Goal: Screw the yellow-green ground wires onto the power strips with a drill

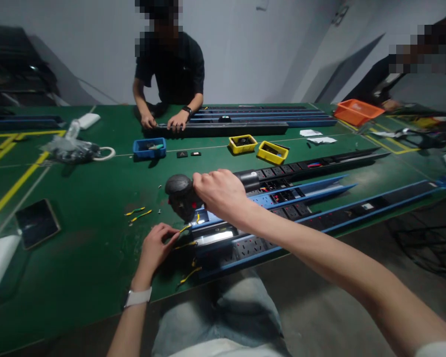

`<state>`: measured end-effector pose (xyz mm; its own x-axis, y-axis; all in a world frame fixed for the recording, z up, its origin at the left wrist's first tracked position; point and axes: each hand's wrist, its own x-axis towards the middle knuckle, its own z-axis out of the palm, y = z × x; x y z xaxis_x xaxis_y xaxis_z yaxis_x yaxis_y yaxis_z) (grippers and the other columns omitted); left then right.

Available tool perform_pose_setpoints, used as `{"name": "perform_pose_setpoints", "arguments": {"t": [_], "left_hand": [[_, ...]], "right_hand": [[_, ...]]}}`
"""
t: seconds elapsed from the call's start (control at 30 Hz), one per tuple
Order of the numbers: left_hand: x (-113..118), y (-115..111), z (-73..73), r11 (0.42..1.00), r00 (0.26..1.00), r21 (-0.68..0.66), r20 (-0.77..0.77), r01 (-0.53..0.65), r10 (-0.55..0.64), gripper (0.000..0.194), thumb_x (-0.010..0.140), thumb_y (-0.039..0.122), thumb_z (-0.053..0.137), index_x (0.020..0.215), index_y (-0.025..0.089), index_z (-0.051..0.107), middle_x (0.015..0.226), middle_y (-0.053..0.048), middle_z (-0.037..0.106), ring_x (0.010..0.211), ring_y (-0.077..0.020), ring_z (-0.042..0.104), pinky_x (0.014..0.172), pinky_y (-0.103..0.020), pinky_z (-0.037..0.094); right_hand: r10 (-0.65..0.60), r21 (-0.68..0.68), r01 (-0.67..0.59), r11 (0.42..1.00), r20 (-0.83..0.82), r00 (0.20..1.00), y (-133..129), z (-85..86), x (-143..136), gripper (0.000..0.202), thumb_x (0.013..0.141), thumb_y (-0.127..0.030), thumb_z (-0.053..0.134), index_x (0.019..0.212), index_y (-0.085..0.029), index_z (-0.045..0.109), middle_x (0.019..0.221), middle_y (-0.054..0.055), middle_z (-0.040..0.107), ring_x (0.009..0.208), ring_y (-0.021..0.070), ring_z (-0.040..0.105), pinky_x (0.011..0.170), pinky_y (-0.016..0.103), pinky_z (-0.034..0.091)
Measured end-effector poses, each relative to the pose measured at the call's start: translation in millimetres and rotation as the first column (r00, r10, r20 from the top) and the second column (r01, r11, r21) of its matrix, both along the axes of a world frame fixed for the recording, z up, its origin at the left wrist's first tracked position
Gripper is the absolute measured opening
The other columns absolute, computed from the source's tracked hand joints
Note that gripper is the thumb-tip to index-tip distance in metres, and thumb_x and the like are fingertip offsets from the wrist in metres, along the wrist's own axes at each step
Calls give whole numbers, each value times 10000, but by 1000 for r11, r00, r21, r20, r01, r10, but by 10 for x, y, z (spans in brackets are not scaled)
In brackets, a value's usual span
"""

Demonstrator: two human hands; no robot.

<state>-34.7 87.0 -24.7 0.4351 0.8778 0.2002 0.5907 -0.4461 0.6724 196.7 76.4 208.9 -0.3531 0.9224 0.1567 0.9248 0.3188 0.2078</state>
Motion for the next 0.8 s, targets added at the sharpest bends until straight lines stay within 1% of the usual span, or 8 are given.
{"name": "perform_pose_setpoints", "arguments": {"t": [0.13,0.27,0.4,0.57,0.63,0.73,0.8], "left_hand": [[27,-6,34,1000,1000,-17,-18,-20,19,304,911,505,582,887,233,716,920,-33,640,879,-182,585,828,-313,448],[41,-6,48,999,1000,-34,-10,-19,19,292,927,485,566,892,235,712,929,-40,638,899,-183,584,840,-315,450],[40,-4,44,999,1000,-20,-8,-29,29,267,918,469,590,885,233,710,930,-37,640,893,-180,579,829,-313,446],[36,-5,60,999,1000,-30,-11,-25,24,275,926,465,578,885,227,709,926,-40,642,886,-178,578,831,-317,442],[36,-6,72,999,1000,-26,-9,-23,23,286,925,474,577,888,223,711,922,-41,644,883,-178,575,851,-327,439],[39,-9,90,1000,1000,-14,-1,-25,25,274,926,459,583,887,220,710,919,-35,647,889,-174,579,924,-352,423],[41,-11,100,999,1000,-22,2,-26,26,269,929,450,580,889,216,708,919,-36,649,887,-174,581,935,-358,422]], "right_hand": [[-10,-20,10,1000,19,1000,4,33,-5,208,812,-70,435,946,-129,583,819,108,706,762,215,684,579,309,166],[-13,-46,15,999,51,999,-10,70,-15,201,813,-93,448,960,-141,576,828,100,709,739,202,671,587,306,163],[-36,-20,37,999,85,996,0,71,-14,174,822,-132,461,955,-149,573,819,107,710,729,203,671,579,303,155],[-30,-10,31,999,94,995,24,65,-7,177,832,-123,425,926,-157,571,792,100,707,705,200,671,565,301,156],[-42,-17,44,999,101,994,25,71,-3,177,841,-135,420,928,-160,572,785,99,706,694,203,670,559,301,156],[-63,-9,64,998,107,992,20,81,6,181,853,-156,412,937,-164,572,787,99,704,686,208,667,559,303,153],[-65,-17,67,998,108,992,16,82,12,178,855,-162,416,941,-165,572,799,100,706,684,202,661,566,301,157]]}}
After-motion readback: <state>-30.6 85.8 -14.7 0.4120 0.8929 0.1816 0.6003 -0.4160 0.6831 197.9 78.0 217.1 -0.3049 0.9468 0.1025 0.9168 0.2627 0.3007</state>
